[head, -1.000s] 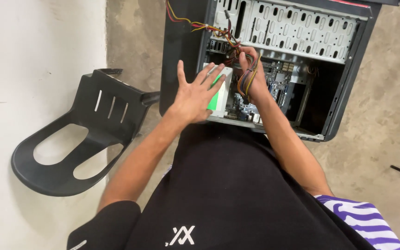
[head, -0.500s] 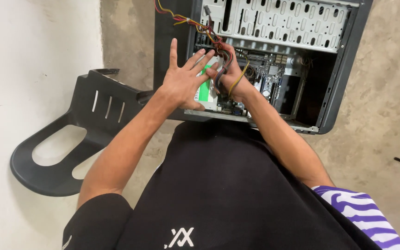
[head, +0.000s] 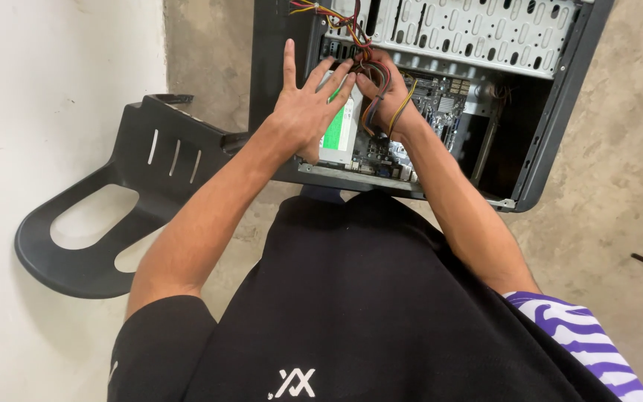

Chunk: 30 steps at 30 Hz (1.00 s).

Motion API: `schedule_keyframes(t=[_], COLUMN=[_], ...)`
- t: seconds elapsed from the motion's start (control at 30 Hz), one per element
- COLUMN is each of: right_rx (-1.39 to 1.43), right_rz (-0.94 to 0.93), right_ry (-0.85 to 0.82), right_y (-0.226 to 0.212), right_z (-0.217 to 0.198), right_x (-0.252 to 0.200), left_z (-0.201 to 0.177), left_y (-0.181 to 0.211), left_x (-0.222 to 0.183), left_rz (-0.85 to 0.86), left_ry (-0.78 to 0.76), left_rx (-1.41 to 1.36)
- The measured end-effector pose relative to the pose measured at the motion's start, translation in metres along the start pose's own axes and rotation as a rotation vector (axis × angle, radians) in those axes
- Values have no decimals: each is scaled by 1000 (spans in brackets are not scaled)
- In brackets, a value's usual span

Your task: The person is disassembling a desktop computer by unscrewing and removing the power supply unit, cleaning it, and then working on internal components.

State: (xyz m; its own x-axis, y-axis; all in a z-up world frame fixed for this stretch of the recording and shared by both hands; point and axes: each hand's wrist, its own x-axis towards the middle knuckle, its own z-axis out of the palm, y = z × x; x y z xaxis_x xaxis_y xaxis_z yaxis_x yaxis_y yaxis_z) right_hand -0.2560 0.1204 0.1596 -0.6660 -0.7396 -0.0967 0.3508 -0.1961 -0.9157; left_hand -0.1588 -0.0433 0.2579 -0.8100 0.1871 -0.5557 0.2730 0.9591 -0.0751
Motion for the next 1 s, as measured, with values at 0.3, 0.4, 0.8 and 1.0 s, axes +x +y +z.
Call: schedule_keyframes(t=[0.3,0.4,0.8,1.0], right_rx=[-210,-229,-178,-324], right_rz=[-63,-75,-173,-74], right_ry=[32,12,-61,-63], right_y=[-18,-31,-77,-147], right_z=[5,8,12,44], right_x=[-4,-6,-26,-55], left_z=[12,4,-68,-85], left_y=[-12,-11,-4,4], left_x=[-3,-7,-44,-74], left_rz=[89,113,185,213], left_ry=[429,450,378,546], left_rx=[-16,-43,-257,-69])
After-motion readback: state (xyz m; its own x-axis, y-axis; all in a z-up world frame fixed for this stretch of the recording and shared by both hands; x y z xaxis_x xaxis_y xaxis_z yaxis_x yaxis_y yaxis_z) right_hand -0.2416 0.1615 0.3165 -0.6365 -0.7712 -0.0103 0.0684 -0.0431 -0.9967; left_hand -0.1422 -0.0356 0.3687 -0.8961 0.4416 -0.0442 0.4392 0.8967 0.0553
